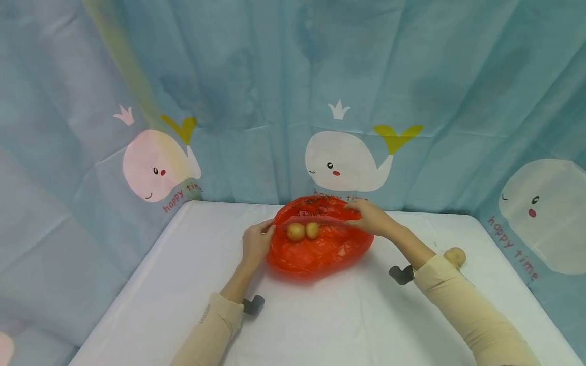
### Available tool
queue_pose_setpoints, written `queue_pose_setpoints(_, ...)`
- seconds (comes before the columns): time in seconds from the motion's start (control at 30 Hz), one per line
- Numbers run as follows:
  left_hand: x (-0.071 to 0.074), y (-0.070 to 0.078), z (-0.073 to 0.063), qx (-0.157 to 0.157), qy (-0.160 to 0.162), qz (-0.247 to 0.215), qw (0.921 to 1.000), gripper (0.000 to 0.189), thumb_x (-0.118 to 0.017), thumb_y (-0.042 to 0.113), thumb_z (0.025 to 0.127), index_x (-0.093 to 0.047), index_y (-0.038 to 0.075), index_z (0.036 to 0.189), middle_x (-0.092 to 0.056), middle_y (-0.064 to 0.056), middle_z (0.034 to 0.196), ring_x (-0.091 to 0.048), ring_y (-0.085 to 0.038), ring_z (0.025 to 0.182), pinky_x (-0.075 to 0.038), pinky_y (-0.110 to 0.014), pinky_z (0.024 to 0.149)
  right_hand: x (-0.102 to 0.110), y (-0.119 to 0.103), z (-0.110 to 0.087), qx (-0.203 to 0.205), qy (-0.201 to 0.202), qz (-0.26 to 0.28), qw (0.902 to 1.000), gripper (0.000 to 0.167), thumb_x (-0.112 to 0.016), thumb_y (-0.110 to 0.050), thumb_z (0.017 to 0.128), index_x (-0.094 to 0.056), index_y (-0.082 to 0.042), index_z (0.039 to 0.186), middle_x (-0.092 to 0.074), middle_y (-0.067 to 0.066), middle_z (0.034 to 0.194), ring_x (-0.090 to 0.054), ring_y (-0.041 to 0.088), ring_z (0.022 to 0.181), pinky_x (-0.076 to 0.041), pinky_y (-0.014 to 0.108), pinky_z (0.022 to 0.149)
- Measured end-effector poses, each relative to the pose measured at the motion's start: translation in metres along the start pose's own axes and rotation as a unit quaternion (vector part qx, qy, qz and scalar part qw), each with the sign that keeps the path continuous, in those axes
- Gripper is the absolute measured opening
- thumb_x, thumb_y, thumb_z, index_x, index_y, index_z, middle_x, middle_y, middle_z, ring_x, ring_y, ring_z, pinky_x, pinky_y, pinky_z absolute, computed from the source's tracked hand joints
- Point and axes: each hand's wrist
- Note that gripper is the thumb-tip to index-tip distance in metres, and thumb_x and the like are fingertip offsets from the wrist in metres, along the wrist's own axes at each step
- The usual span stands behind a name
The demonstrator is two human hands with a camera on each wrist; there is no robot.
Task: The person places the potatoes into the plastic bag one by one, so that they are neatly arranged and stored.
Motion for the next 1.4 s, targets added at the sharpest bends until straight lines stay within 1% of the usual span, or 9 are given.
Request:
queue_pose_setpoints(0.1, 0.000, 0.001, 0.001, -0.006, 0.003, -0.003, 1.0000, 0.027, -0.064, 0.015, 0.094, -0.070, 0.004, 0.118, -0.074, -0.014, 0.107, -0.068, -0.026, 0.087, -0.061, -0.037, 0.080, 0.009, 0.004, -0.009, -0.003, -0.001, 0.006, 1.0000, 0.048, -0.068, -0.020, 0.091, -0.056, 0.002, 0.132, -0.057, 0.023, 0.134, -0.048, 0.043, 0.129, -0.046, 0.056, 0.104)
queue_pose_setpoints(0.2, 0.001, 0.003, 0.002, -0.003, 0.011, -0.003, 0.9999, 0.026, -0.064, 0.015, 0.094, -0.071, 0.004, 0.118, -0.075, -0.014, 0.105, -0.067, -0.026, 0.085, -0.061, -0.038, 0.078, 0.017, 0.008, -0.017, 0.001, 0.001, 0.014, 0.9999, 0.048, -0.067, -0.019, 0.091, -0.056, 0.003, 0.132, -0.060, 0.023, 0.129, -0.055, 0.040, 0.116, -0.056, 0.049, 0.091)
queue_pose_setpoints(0.3, 0.002, 0.002, 0.001, 0.006, 0.008, 0.000, 0.9999, 0.027, -0.063, 0.015, 0.095, -0.071, 0.005, 0.118, -0.075, -0.013, 0.105, -0.067, -0.026, 0.086, -0.061, -0.037, 0.078, 0.023, 0.014, -0.027, 0.006, 0.010, 0.015, 0.9998, 0.047, -0.069, -0.018, 0.090, -0.058, 0.002, 0.131, -0.062, 0.022, 0.124, -0.057, 0.038, 0.109, -0.059, 0.043, 0.082)
queue_pose_setpoints(0.47, 0.004, 0.001, -0.001, 0.018, -0.003, 0.002, 0.9998, 0.028, -0.063, 0.016, 0.095, -0.070, 0.006, 0.120, -0.074, -0.013, 0.108, -0.067, -0.025, 0.088, -0.061, -0.037, 0.080, 0.035, 0.025, -0.046, 0.008, 0.030, -0.001, 0.9995, 0.041, -0.071, -0.017, 0.088, -0.063, 0.002, 0.123, -0.065, 0.020, 0.117, -0.060, 0.036, 0.104, -0.057, 0.049, 0.085)
queue_pose_setpoints(0.57, 0.005, 0.000, 0.000, 0.014, 0.000, 0.003, 0.9999, 0.027, -0.063, 0.016, 0.095, -0.070, 0.006, 0.119, -0.074, -0.012, 0.107, -0.067, -0.025, 0.087, -0.061, -0.037, 0.079, 0.041, 0.030, -0.056, 0.002, 0.032, -0.010, 0.9994, 0.040, -0.072, -0.018, 0.087, -0.063, 0.002, 0.121, -0.065, 0.019, 0.116, -0.061, 0.035, 0.103, -0.056, 0.052, 0.088)
queue_pose_setpoints(0.8, 0.006, -0.003, -0.001, 0.005, -0.002, 0.005, 1.0000, 0.028, -0.063, 0.016, 0.095, -0.070, 0.006, 0.120, -0.074, -0.013, 0.108, -0.067, -0.024, 0.089, -0.060, -0.038, 0.082, 0.043, 0.044, -0.079, -0.025, 0.016, 0.004, 0.9996, 0.045, -0.071, -0.023, 0.088, -0.061, 0.005, 0.122, -0.064, 0.021, 0.117, -0.060, 0.037, 0.105, -0.055, 0.053, 0.090)
queue_pose_setpoints(1.03, 0.004, -0.004, -0.003, -0.001, 0.002, 0.004, 1.0000, 0.026, -0.063, 0.014, 0.094, -0.071, 0.005, 0.117, -0.075, -0.013, 0.105, -0.067, -0.026, 0.086, -0.060, -0.039, 0.081, 0.041, 0.059, -0.105, -0.038, 0.004, 0.008, 0.9992, 0.046, -0.073, -0.027, 0.087, -0.064, 0.004, 0.119, -0.067, 0.019, 0.114, -0.062, 0.033, 0.100, -0.057, 0.049, 0.085)
queue_pose_setpoints(1.17, 0.004, -0.004, -0.002, -0.006, 0.012, 0.007, 0.9999, 0.024, -0.064, 0.013, 0.094, -0.072, 0.005, 0.115, -0.075, -0.013, 0.102, -0.067, -0.026, 0.084, -0.060, -0.039, 0.079, 0.043, 0.067, -0.118, -0.046, -0.011, 0.002, 0.9989, 0.047, -0.073, -0.030, 0.086, -0.064, 0.004, 0.117, -0.068, 0.018, 0.111, -0.062, 0.031, 0.098, -0.057, 0.048, 0.082)
queue_pose_setpoints(1.4, 0.004, -0.005, -0.003, -0.005, 0.005, 0.008, 0.9999, 0.026, -0.064, 0.015, 0.094, -0.071, 0.006, 0.117, -0.075, -0.013, 0.104, -0.067, -0.026, 0.085, -0.060, -0.039, 0.081, 0.048, 0.083, -0.143, -0.098, -0.069, -0.001, 0.9928, 0.052, -0.075, -0.033, 0.084, -0.064, 0.005, 0.117, -0.068, 0.015, 0.105, -0.061, 0.025, 0.093, -0.057, 0.037, 0.074)
Point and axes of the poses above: each hand's wrist, its own z-axis towards the middle knuckle, its own x-axis out of the back of the hand, y = z × x
